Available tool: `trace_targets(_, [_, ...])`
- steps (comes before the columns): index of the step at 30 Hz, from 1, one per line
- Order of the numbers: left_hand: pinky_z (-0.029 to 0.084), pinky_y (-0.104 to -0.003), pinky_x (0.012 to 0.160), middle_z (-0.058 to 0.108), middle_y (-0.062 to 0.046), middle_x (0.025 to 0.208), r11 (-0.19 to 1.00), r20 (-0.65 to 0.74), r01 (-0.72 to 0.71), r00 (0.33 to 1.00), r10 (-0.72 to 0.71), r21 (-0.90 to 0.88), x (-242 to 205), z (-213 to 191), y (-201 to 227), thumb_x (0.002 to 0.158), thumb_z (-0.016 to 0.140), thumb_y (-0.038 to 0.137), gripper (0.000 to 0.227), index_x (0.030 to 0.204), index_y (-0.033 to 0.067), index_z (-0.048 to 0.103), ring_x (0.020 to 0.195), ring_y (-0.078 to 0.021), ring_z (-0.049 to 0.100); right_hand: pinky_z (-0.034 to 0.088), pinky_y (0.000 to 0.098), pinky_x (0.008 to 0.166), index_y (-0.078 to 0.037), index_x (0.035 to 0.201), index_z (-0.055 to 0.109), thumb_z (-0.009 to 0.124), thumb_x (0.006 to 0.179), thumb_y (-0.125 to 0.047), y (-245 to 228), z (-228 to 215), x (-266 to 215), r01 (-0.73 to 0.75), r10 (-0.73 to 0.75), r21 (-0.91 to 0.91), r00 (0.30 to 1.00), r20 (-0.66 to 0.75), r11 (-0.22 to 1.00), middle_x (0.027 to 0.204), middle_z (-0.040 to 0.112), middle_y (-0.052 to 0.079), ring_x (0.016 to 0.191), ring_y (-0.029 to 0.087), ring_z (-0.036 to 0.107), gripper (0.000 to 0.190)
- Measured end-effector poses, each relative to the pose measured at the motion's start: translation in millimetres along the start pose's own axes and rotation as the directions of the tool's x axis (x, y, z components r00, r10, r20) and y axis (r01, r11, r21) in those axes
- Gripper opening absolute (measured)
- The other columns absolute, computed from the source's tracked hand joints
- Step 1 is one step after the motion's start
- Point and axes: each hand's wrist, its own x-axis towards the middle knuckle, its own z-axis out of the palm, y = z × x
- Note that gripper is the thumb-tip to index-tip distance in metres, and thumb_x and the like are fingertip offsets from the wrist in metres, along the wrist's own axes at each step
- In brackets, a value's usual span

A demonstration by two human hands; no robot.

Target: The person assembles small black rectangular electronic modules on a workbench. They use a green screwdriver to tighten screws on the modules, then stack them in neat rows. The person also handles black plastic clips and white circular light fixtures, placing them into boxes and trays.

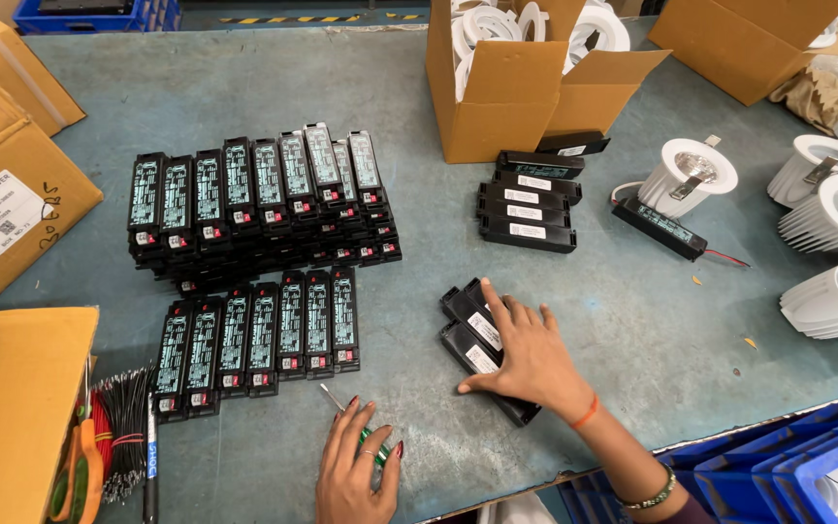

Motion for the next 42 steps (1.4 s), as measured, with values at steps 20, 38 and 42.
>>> trace_targets(20, [0.037, -0.056, 0.112, 0.062, -0.020, 0.134, 0.997, -0.049, -0.068, 0.997, 0.067, -0.030, 0, 3, -6, 0.077, 0.074, 0.016, 0.029, 0.103, 0.0039, 0.074, 0.136, -0.0412, 0.049, 0.043, 0.0666, 0.110, 0.004, 0.158, 0.035, 0.078, 0.071, -0.057, 26, 1, -18, 0.067, -0.020, 0.854, 0.996, -0.090, -0.516, 0.148, 0.046, 0.036, 0.129, 0.047, 0.056, 0.114])
trace_targets(38, [0.031, -0.059, 0.115, 0.062, -0.019, 0.133, 1.000, -0.045, 0.015, 0.999, -0.015, -0.007, 1, -2, 5, 0.078, 0.076, 0.022, 0.030, 0.101, 0.0033, 0.074, 0.139, -0.0398, 0.046, 0.050, 0.0530, 0.108, 0.010, 0.153, 0.038, 0.076, 0.073, -0.056, 23, -4, -7, -0.072, -0.152, 0.902, 0.988, 0.007, -0.426, 0.143, 0.052, 0.036, 0.125, 0.044, 0.061, 0.111])
trace_targets(42, [0.031, -0.059, 0.117, 0.064, -0.016, 0.133, 0.999, -0.090, -0.041, 0.995, 0.038, -0.030, 6, -10, 14, 0.078, 0.077, 0.021, 0.031, 0.104, 0.0034, 0.074, 0.139, -0.0387, 0.048, 0.047, 0.0526, 0.111, 0.008, 0.155, 0.037, 0.075, 0.075, -0.055, 11, -3, -9, -0.089, -0.138, 0.899, 0.990, 0.032, -0.430, 0.144, 0.052, 0.034, 0.126, 0.043, 0.060, 0.109])
